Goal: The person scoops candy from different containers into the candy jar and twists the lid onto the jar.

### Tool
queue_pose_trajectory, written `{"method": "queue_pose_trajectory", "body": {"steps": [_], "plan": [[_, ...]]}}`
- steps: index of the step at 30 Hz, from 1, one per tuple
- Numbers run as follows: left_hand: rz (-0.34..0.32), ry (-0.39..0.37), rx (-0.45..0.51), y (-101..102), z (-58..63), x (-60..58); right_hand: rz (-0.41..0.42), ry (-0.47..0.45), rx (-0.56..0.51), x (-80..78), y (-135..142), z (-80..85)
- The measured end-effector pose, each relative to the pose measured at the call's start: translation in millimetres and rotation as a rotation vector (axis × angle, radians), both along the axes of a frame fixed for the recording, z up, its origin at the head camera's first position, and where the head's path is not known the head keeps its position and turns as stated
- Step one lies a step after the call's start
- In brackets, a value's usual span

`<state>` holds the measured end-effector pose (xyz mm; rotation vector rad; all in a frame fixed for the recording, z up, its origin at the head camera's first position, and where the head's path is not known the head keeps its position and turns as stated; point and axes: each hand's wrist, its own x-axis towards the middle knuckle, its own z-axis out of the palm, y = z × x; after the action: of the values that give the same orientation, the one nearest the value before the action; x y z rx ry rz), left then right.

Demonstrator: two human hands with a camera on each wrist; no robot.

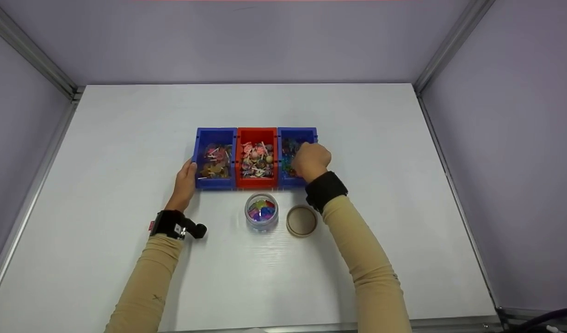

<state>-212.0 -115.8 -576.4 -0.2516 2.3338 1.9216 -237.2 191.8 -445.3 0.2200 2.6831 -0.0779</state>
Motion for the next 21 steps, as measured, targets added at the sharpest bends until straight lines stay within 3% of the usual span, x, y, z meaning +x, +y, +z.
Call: {"method": "queue_pose_trajectory", "body": {"steps": [21], "plan": [[0.030, 0.066, -0.017, 1.8, -1.1, -0.1, -0.007, 0.281, -0.013, 32.3, -4.0, -31.3]]}}
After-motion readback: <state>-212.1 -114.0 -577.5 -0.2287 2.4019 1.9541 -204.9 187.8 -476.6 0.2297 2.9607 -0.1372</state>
